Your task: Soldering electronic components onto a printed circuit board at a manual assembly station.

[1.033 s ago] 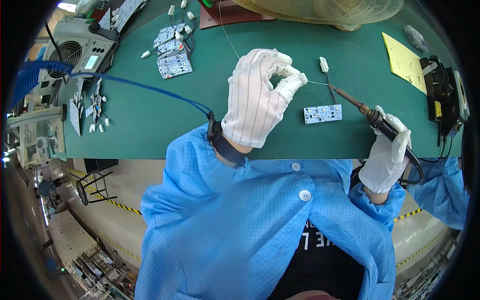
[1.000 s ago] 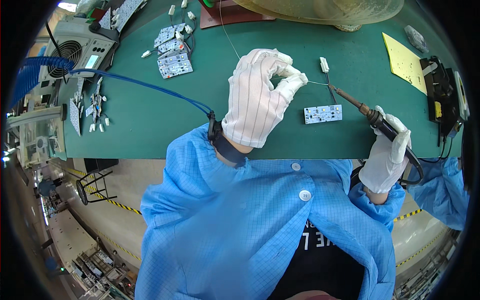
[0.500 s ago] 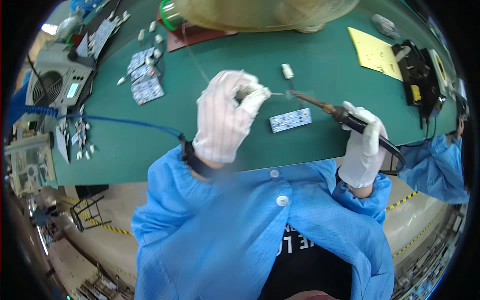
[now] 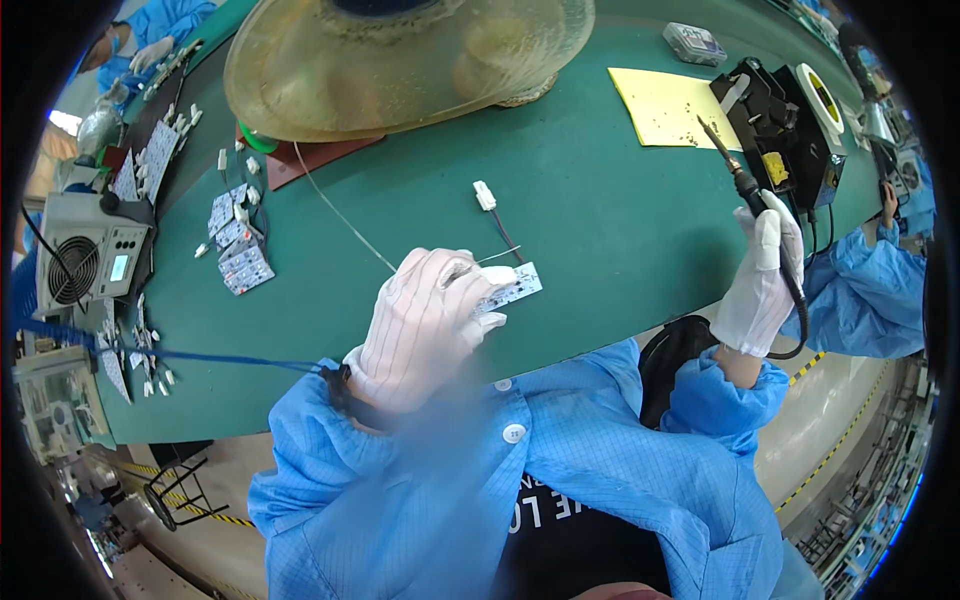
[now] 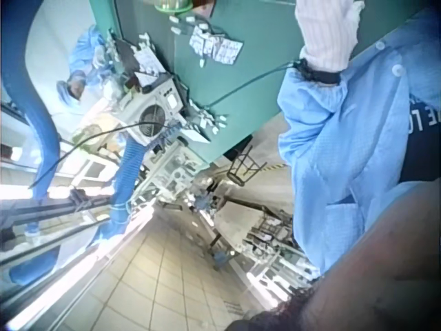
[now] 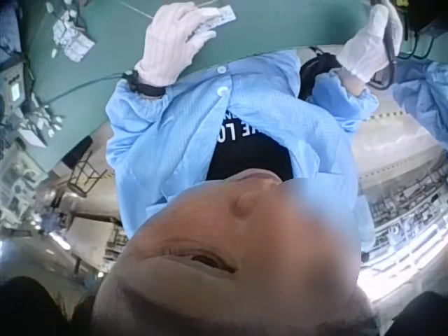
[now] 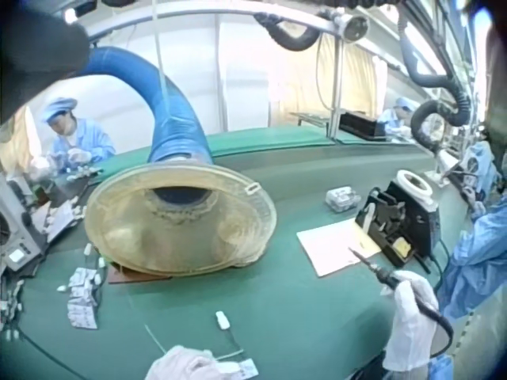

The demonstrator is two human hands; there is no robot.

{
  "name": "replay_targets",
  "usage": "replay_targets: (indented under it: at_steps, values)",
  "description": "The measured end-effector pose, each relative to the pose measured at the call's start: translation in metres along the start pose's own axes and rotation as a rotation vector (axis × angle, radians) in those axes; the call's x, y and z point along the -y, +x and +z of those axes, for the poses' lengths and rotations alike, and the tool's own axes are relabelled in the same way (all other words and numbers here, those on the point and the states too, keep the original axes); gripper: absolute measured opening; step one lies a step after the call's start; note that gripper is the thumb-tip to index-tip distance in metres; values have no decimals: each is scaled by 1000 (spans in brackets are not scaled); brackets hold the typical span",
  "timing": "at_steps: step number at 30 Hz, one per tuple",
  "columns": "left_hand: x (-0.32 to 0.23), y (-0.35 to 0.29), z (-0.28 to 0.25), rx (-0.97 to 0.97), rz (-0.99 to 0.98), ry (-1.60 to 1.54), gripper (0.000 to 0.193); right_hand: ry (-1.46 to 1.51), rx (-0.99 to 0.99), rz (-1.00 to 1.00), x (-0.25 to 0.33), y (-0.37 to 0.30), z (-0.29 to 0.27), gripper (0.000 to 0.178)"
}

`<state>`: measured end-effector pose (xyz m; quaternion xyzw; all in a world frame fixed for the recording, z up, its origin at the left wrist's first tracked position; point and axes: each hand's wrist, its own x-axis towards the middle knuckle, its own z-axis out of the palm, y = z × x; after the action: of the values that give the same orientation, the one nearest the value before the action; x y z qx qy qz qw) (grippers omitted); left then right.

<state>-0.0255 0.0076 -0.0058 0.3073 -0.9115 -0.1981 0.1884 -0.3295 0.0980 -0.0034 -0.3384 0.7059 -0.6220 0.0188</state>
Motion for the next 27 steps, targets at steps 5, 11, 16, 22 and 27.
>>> replay_targets:
  at_steps: [5, 11, 16, 22, 27]
  values:
    - [-2, 7, 10, -130, -27, 76, 51, 42, -118, -62, -14, 31, -8, 36]
    - [-2, 12, 5, -204, -61, 48, 55, 13, -146, -50, -24, 42, 10, 35]
    - [-2, 2, 1, -322, -261, -178, 50, -17, -104, -107, -37, 41, 17, 32]
    - [1, -4, 10, -461, -430, -484, 38, -61, -54, -56, -48, 45, 15, 37]
    - [6, -6, 3, -371, -318, -273, 19, -14, -60, -99, -52, 44, 17, 36]
